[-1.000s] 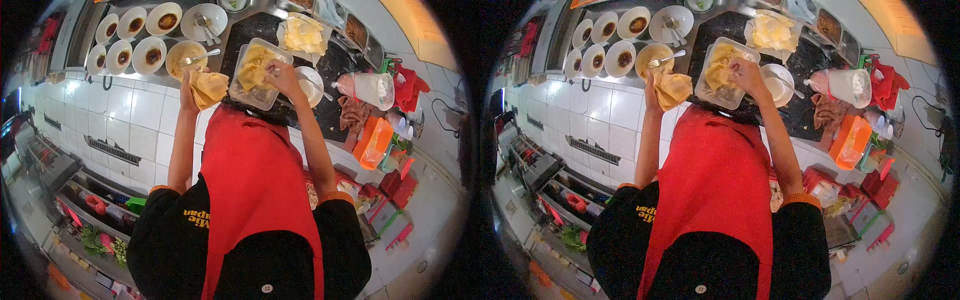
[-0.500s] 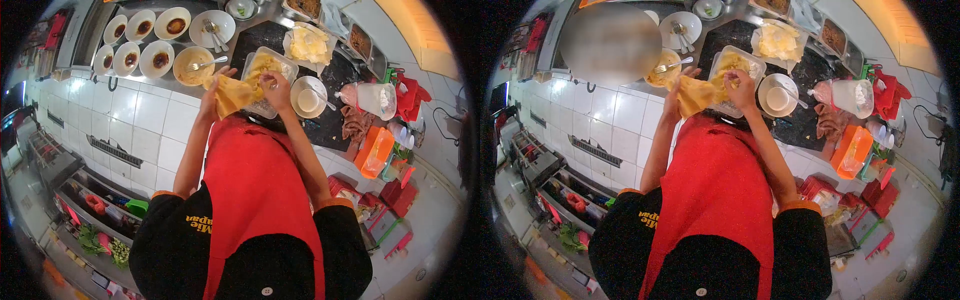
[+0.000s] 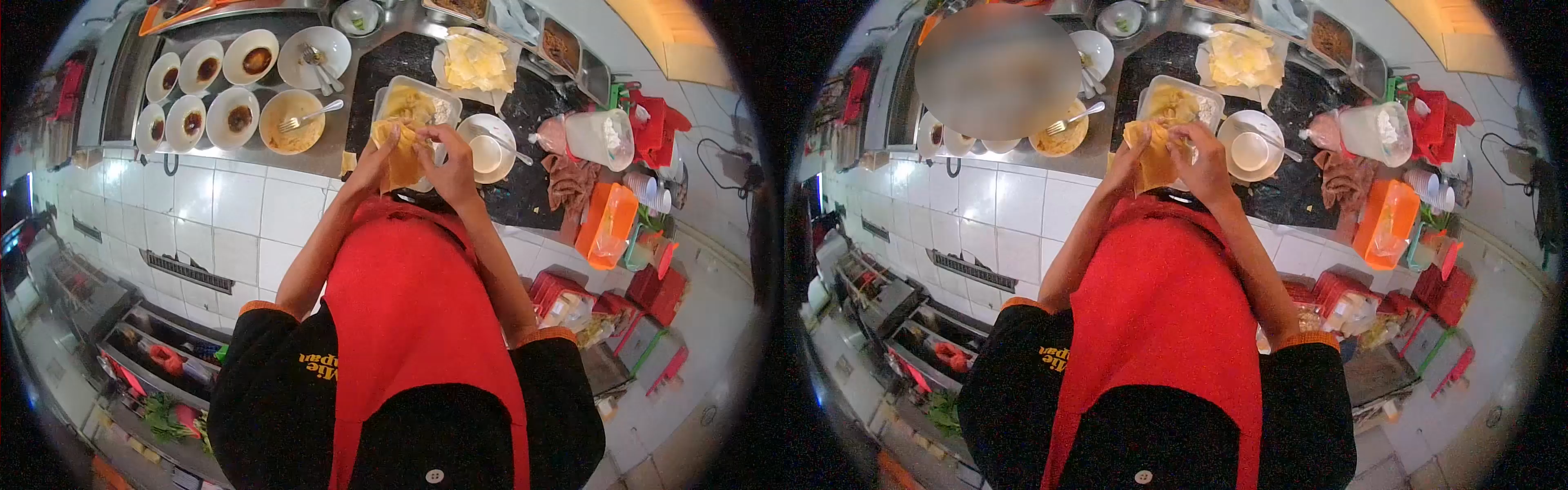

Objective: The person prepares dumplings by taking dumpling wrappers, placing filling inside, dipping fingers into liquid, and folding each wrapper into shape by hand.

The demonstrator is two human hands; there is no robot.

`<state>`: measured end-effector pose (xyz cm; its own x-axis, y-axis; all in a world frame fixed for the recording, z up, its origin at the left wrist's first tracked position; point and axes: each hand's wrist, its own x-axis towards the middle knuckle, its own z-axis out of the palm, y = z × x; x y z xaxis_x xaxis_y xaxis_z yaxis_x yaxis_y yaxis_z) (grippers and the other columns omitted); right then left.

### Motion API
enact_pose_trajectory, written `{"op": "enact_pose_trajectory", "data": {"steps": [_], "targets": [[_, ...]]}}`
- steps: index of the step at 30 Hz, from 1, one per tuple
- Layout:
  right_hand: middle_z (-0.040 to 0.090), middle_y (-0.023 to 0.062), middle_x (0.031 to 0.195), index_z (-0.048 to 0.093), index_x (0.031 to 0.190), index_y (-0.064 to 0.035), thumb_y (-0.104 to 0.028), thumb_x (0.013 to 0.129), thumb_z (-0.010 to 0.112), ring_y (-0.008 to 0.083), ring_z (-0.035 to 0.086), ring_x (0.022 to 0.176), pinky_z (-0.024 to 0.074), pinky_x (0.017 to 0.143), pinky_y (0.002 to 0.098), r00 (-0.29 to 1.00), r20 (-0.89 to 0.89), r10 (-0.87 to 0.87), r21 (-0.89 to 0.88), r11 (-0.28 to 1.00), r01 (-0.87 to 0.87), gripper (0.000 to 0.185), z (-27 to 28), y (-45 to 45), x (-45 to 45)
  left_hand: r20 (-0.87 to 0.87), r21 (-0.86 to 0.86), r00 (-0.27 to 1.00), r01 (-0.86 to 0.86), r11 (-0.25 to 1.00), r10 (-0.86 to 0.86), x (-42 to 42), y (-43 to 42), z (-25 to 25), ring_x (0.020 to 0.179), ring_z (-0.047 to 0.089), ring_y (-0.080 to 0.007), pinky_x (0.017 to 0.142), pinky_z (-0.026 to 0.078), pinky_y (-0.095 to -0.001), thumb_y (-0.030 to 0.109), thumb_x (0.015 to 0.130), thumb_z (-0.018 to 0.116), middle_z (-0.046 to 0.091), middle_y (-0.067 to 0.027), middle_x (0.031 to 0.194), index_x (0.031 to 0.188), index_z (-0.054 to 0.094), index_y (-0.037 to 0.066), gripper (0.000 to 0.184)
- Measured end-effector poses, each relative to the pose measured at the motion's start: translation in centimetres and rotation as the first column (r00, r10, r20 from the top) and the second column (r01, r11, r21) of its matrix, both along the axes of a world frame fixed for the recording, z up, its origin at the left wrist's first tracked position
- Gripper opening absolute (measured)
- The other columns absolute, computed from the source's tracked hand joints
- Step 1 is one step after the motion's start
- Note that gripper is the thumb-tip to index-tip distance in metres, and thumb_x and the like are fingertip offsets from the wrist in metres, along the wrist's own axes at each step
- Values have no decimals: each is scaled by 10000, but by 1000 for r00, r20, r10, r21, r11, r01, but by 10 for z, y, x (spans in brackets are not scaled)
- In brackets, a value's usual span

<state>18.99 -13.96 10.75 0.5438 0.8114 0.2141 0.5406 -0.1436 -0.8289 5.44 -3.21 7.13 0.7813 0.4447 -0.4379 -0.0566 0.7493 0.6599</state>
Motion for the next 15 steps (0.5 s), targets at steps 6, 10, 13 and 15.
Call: {"op": "enact_pose_trajectory", "data": {"steps": [6,10,13,15], "targets": [[734,100,988,688,1093,-11,3,836,762,194,715,904,552,776,309,987,-161,-7,-73,997,-4,268,-2,-12,15,-31,12,999,22,1000,-22,7,-2,2,1171,626,-207,960,542,-376,410,1058,543,598,-110,1327,1448,439,72,527],[720,70,945,690,1101,-10,23,823,777,134,695,860,530,706,262,982,185,20,67,997,-32,293,-7,-11,17,-8,-132,998,65,989,-67,9,1,0,1179,630,-222,971,548,-393,356,1018,632,604,-113,1333,1429,467,54,536],[690,46,867,698,1078,-16,27,815,786,109,651,770,506,659,243,996,-78,-42,98,994,49,281,-4,-14,13,-96,233,985,160,959,-141,13,0,-11,1137,657,-219,926,572,-389,277,982,697,635,-109,1294,1404,490,41,526],[694,64,910,695,1080,-26,-20,810,800,137,651,758,507,648,259,957,-284,-52,2,998,55,289,1,-22,17,-120,210,987,130,969,-106,13,-4,-13,1113,668,-217,905,581,-383,238,958,725,649,-108,1272,1393,501,39,528]]}}
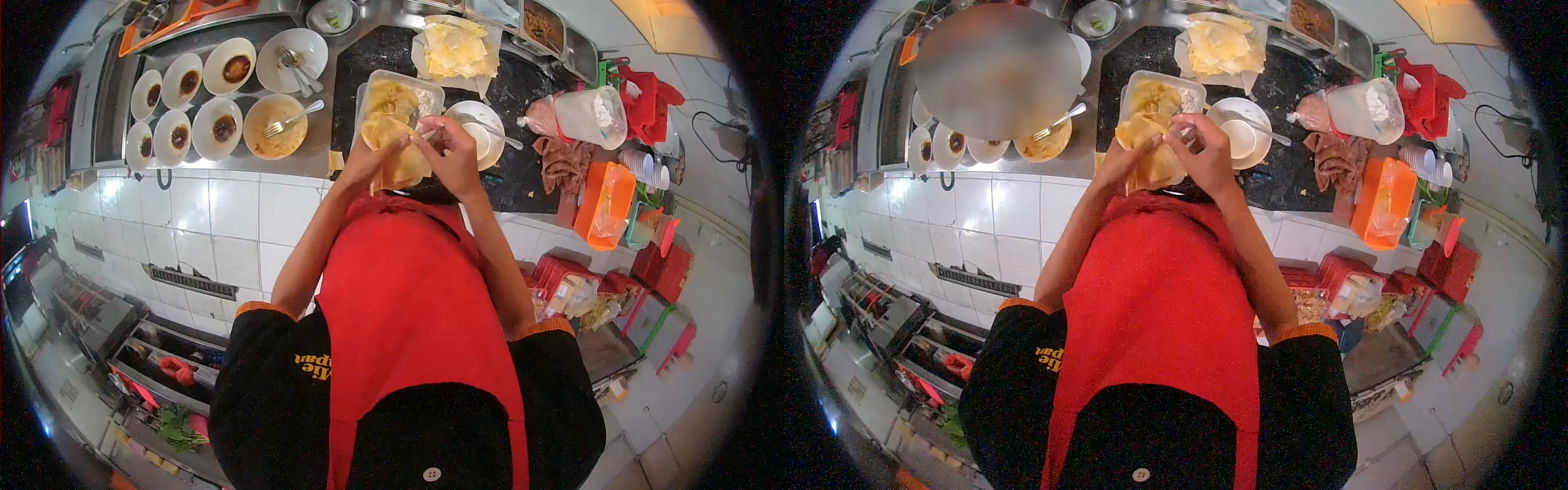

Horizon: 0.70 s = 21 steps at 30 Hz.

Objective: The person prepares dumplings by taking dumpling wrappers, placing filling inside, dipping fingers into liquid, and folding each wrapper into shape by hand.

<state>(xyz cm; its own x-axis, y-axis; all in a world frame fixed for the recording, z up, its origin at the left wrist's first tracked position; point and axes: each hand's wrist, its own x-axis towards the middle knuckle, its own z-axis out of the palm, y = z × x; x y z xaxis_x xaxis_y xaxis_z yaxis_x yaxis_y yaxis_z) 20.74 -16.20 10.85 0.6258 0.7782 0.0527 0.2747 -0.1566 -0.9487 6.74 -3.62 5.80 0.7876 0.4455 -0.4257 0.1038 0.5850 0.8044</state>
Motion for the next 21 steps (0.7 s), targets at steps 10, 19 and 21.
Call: {"op": "enact_pose_trajectory", "data": {"steps": [10,19,21], "targets": [[362,223,1522,688,1283,-165,-333,839,780,436,333,1371,242,1130,530,808,551,210,-601,772,209,483,-48,-97,61,-64,-94,991,-125,988,119,0,5,9,1002,710,-190,827,603,-347,181,915,776,708,-94,1142,1270,599,10,433],[304,191,1614,683,1319,-237,-420,914,715,396,268,1478,177,1202,510,843,487,230,-329,942,-67,446,11,-52,33,-87,37,994,-69,997,72,9,0,20,976,710,-175,826,590,-325,173,891,800,720,-91,1126,1226,640,10,406],[304,190,1615,676,1330,-237,-420,919,711,391,266,1482,174,1205,500,847,473,242,-280,953,-116,451,28,-32,21,-81,50,994,-68,996,72,12,-1,32,959,713,-168,818,587,-315,168,882,807,727,-87,1106,1209,653,3,397]]}}
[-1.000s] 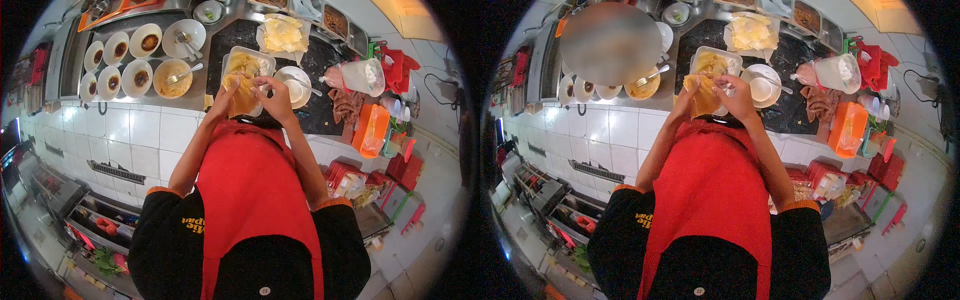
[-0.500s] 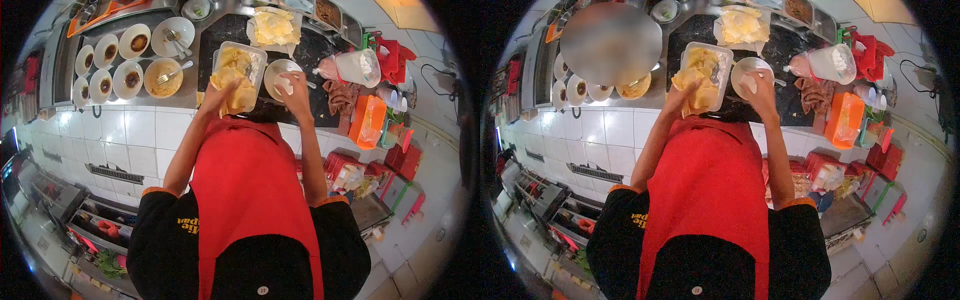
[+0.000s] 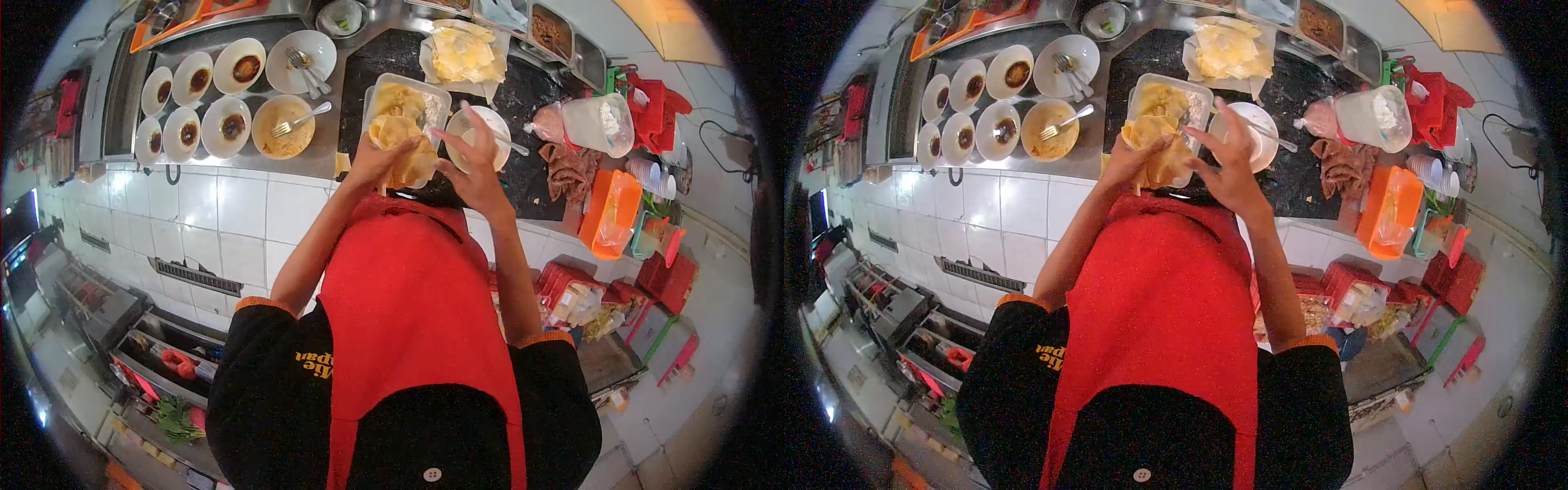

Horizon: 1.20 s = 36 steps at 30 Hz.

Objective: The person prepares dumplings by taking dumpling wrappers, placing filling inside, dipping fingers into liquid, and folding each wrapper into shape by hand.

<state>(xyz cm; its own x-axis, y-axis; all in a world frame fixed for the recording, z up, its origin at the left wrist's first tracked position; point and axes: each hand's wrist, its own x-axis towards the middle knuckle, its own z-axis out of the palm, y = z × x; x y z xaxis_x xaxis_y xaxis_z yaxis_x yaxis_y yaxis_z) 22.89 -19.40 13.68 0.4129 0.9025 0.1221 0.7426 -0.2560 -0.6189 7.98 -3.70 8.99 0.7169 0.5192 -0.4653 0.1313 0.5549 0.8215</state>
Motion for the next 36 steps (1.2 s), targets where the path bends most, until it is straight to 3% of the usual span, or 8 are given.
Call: {"op": "enact_pose_trajectory", "data": {"steps": [3,6,8,12,17,33,35,36], "targets": [[286,165,1636,659,1357,-242,-385,934,704,367,276,1480,170,1204,490,998,-15,60,52,997,-59,449,-4,13,-5,44,56,998,51,997,-54,2,-1,4,966,707,-158,837,580,-310,164,883,805,728,-83,1103,1208,653,2,394],[526,189,1439,657,1349,-186,-340,921,735,375,466,1343,302,1136,504,985,-109,130,62,990,-124,461,-8,19,-2,150,59,989,-15,998,6,0,-3,2,977,703,-156,852,576,-307,172,888,803,729,-78,1101,1204,655,4,387],[680,145,1222,660,1326,-112,-212,920,743,299,637,1115,462,997,424,885,-448,131,201,979,-43,426,-23,16,0,52,119,996,60,991,-67,-1,0,7,995,698,-153,862,572,-306,187,903,790,720,-81,1128,1222,642,4,396],[743,103,1023,665,1278,-32,-59,896,756,184,693,891,534,835,301,885,-466,2,163,983,83,394,-9,17,-12,0,69,1000,26,997,-26,-2,2,2,1008,698,-166,859,579,-321,206,913,782,707,-85,1152,1242,624,8,415],[740,94,1011,661,1192,48,22,889,756,99,678,899,538,802,231,486,-861,-147,82,904,420,319,-20,23,-17,98,-373,982,-116,921,163,-1,3,10,1021,697,-223,859,609,-387,303,946,735,662,-113,1193,1317,539,40,495],[737,68,955,648,1154,6,30,870,742,125,705,842,564,739,262,668,-744,3,35,999,34,300,-6,59,9,-47,7,999,5,1000,-5,-18,10,11,1063,664,-189,887,566,-341,349,982,696,650,-76,1216,1283,560,52,444],[728,41,887,646,1082,30,28,894,707,111,692,779,556,685,261,627,-779,14,86,993,84,198,-13,64,15,120,-144,982,-130,981,147,-30,20,-8,1042,662,-190,881,563,-347,387,1009,647,654,-62,1186,1258,573,73,407],[718,73,827,635,1049,29,1,883,708,148,698,747,551,669,290,678,-735,-9,94,989,115,184,-20,67,19,242,69,965,-125,990,105,-41,36,-47,1012,650,-206,872,573,-381,417,1007,630,663,-75,1116,1172,594,92,366]]}}
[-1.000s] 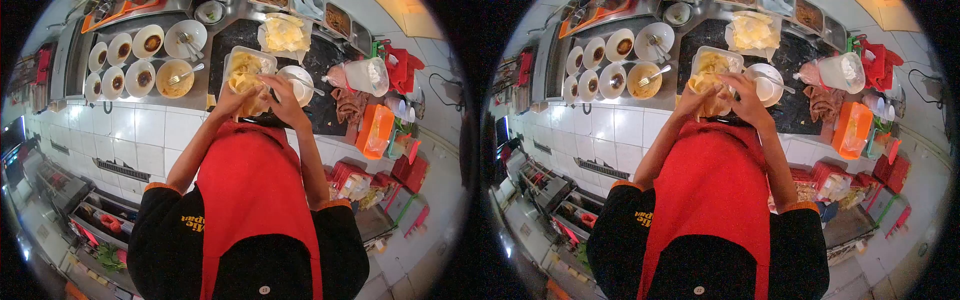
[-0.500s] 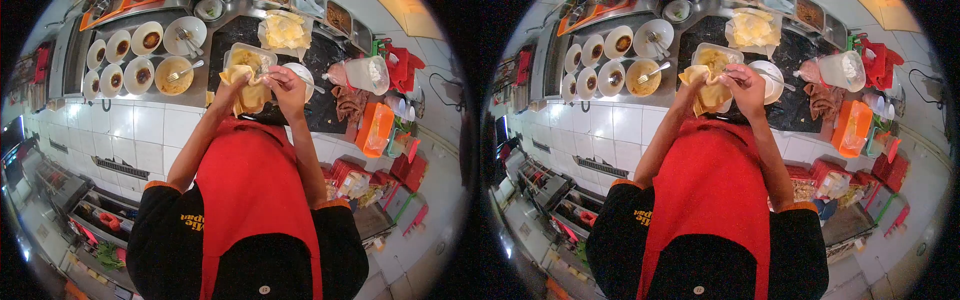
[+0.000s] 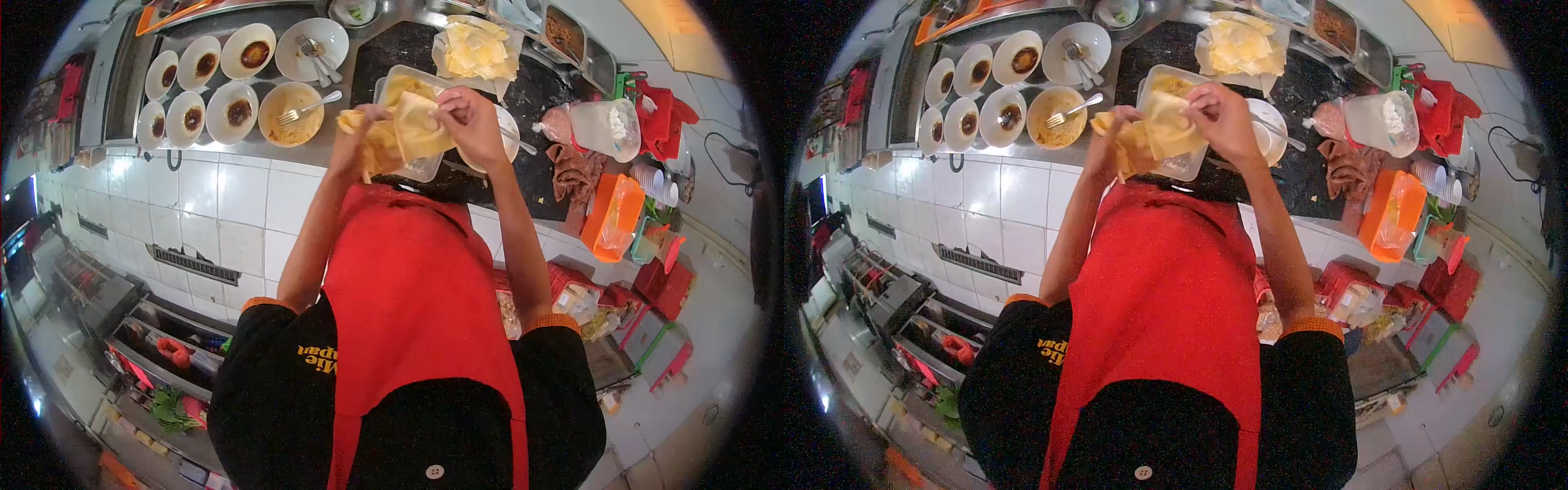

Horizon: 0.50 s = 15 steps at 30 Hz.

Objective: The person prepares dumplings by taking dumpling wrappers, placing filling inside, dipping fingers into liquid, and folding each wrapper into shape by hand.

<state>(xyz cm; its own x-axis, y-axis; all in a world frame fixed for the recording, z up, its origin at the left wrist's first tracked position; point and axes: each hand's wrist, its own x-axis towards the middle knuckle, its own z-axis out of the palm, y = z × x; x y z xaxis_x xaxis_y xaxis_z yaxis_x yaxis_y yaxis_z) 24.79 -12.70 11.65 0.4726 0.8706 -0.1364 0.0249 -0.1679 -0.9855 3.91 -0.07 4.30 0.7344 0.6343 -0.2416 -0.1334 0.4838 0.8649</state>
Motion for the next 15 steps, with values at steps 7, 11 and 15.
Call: {"op": "enact_pose_trajectory", "data": {"steps": [7,11,15], "targets": [[700,151,798,654,1066,-7,-41,828,733,243,717,745,556,697,351,911,386,143,-168,982,-83,253,-48,5,-5,105,-519,949,-203,830,298,-70,38,15,1060,676,-293,895,597,-474,523,1027,525,657,-120,1161,1255,549,117,465],[726,133,838,673,1051,1,-53,811,761,236,732,765,563,706,345,979,3,206,-116,972,-204,262,-116,14,-38,59,-507,941,-258,823,332,-78,43,26,1061,686,-305,879,608,-464,505,1049,484,646,-122,1196,1351,491,68,531],[726,145,875,674,1057,6,-71,806,778,267,728,810,563,742,370,946,197,255,-230,951,-209,283,-150,14,-59,64,-525,944,-245,815,325,-80,39,9,1098,672,-318,915,592,-486,494,1059,464,625,-142,1275,1393,465,75,536]]}}
